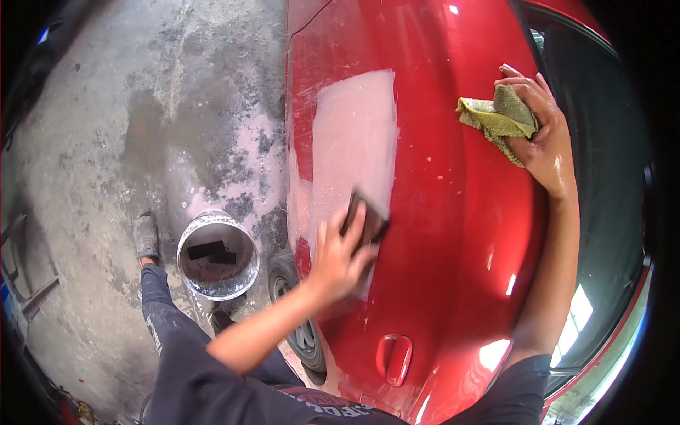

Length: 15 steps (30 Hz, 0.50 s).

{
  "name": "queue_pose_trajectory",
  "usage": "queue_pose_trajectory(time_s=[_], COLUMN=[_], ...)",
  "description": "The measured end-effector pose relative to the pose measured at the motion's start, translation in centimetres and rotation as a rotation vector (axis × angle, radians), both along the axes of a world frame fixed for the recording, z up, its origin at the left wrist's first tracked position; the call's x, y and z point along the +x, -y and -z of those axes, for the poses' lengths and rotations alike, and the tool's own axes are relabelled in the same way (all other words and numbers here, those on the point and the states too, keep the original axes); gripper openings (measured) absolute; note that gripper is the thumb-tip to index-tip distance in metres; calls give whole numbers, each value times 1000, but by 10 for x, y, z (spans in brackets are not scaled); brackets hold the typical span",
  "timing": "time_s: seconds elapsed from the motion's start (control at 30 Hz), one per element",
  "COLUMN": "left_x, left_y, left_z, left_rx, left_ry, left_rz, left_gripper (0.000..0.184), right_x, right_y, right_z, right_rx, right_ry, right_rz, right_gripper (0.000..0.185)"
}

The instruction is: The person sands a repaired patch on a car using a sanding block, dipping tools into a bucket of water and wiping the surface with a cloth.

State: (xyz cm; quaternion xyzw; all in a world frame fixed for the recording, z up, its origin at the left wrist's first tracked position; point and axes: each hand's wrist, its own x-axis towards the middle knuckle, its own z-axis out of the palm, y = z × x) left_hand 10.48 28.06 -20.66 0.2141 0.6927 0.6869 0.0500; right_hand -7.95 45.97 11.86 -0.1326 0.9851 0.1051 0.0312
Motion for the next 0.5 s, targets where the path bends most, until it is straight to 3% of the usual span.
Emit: queue_pose_trajectory(time_s=[0.07, 0.13, 0.2, 0.3, 0.43, 0.5], left_x=[14, -48, -135, -155, 16, 18], left_y=[1, -23, -38, -38, 2, 1], left_z=[-5, -5, -21, -18, -4, -5], left_rx=[-22, -22, -66, -69, 35, 43], left_ry=[45, -36, 46, 25, 46, 87], left_rz=[-27, -117, -113, -87, -23, -3], left_gripper=[84, 82, 78, 75, 83, 83], right_x=[0, -1, 2, 0, 0, 0], right_y=[-1, -2, -10, -11, -1, -3], right_z=[0, -3, 0, 0, 2, -1], right_rx=[5, 25, -57, -39, 7, 3], right_ry=[-8, 9, -18, -29, -34, -28], right_rz=[-21, -52, -41, -59, -17, -42], right_gripper=[49, 49, 50, 51, 51, 51])
